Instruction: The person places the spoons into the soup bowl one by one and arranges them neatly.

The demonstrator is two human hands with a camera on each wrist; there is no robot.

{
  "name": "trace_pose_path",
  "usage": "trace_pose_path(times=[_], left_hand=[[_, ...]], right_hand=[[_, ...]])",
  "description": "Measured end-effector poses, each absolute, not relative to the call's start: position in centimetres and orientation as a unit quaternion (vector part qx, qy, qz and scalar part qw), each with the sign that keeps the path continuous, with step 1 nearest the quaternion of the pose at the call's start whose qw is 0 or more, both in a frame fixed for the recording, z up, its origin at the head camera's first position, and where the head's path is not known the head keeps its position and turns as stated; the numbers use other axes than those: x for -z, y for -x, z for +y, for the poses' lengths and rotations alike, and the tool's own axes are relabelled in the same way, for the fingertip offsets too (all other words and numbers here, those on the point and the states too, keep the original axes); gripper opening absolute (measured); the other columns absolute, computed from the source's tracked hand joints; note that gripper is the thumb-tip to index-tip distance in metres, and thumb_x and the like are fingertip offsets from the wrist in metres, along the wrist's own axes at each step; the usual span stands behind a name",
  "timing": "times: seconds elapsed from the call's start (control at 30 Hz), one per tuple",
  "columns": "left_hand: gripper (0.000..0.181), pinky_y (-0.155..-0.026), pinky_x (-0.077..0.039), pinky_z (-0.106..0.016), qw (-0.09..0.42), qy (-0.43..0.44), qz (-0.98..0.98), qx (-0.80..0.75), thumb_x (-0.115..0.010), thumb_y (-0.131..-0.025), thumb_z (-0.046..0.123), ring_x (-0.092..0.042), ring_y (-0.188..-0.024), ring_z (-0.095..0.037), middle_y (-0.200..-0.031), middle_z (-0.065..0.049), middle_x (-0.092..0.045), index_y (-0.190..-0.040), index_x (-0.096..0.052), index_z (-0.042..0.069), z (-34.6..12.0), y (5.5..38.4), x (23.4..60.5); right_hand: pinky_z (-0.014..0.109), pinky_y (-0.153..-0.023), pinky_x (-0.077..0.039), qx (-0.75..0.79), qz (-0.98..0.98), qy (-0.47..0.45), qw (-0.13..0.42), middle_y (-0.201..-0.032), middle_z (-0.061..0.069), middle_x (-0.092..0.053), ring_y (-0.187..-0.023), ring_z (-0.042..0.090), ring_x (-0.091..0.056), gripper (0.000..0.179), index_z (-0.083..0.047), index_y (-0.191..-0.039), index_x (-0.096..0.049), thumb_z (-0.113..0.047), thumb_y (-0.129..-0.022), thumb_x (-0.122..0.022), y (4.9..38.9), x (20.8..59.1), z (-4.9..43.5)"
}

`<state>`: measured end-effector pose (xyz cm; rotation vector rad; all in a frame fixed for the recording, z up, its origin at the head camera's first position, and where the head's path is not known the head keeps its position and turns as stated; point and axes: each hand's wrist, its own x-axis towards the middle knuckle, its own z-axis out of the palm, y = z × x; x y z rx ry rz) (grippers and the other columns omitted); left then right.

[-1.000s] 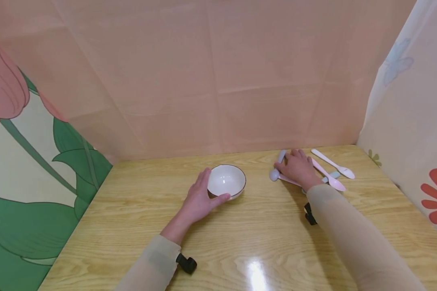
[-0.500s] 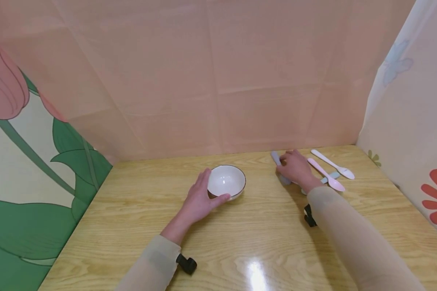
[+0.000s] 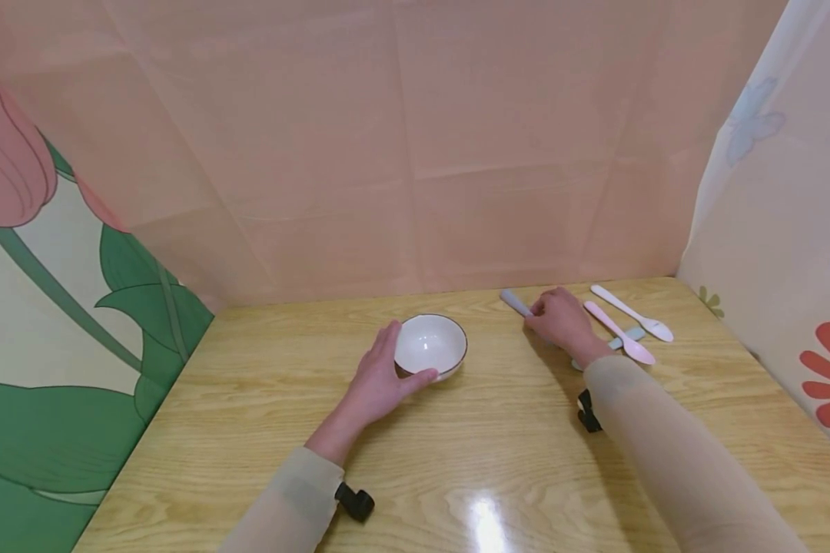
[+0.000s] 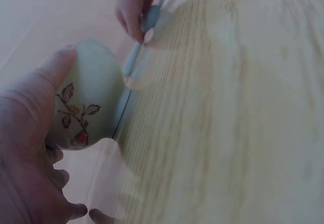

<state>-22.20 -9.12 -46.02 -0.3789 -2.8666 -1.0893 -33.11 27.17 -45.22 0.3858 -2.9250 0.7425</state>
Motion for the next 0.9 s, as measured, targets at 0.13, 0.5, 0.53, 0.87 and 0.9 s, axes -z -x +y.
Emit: trace_pose_path(times=[0.13,0.5,0.53,0.87,0.9], left_hand=[[0.118,-0.132,-0.019,-0.058,0.026,0.122,-0.928,0.352,-0.078,-0.092,0.072,-0.015,-0.169,-0.032,-0.182,-0.010,-0.021,-0.176,-0.023,0.010,-9.1,22.1,45.9],[0.118,-0.132,-0.018,-0.058,0.023,0.122,-0.926,0.358,-0.078,-0.092,0.072,-0.014,-0.169,-0.030,-0.183,-0.008,-0.020,-0.176,-0.023,0.012,-9.2,22.0,45.8],[0.118,-0.132,-0.018,-0.058,0.023,0.122,-0.925,0.359,-0.078,-0.092,0.072,-0.014,-0.169,-0.030,-0.183,-0.009,-0.021,-0.176,-0.023,0.011,-9.2,22.0,45.9],[0.118,-0.132,-0.018,-0.058,0.020,0.121,-0.926,0.358,-0.078,-0.093,0.072,-0.014,-0.169,-0.030,-0.183,-0.009,-0.020,-0.176,-0.022,0.010,-9.3,22.0,45.8],[0.118,-0.132,-0.018,-0.058,0.020,0.121,-0.925,0.359,-0.078,-0.093,0.072,-0.014,-0.169,-0.031,-0.183,-0.009,-0.020,-0.176,-0.022,0.010,-9.3,22.0,45.8]], right_hand=[[0.053,-0.080,-0.052,-0.263,-0.955,-0.125,0.058,-0.119,0.035,-0.065,-0.098,0.043,-0.062,0.024,0.009,-0.107,-0.076,-0.015,-0.104,-0.073,33.0,45.2,27.2],[0.043,-0.069,-0.046,-0.307,-0.946,-0.075,0.074,-0.101,0.022,-0.068,-0.081,0.034,-0.060,0.027,0.004,-0.121,-0.060,-0.020,-0.109,-0.059,32.8,45.2,27.3],[0.044,-0.072,-0.046,-0.307,-0.946,-0.073,0.080,-0.104,0.023,-0.068,-0.085,0.036,-0.061,0.026,0.003,-0.121,-0.060,-0.020,-0.109,-0.059,32.8,45.2,27.3],[0.041,-0.070,-0.046,-0.341,-0.931,-0.080,0.104,-0.101,0.021,-0.073,-0.079,0.027,-0.063,0.031,0.003,-0.128,-0.060,-0.025,-0.115,-0.058,32.0,44.8,27.1],[0.040,-0.069,-0.046,-0.344,-0.930,-0.078,0.106,-0.098,0.020,-0.073,-0.077,0.025,-0.062,0.033,0.003,-0.129,-0.061,-0.027,-0.116,-0.057,32.0,44.8,27.1]])
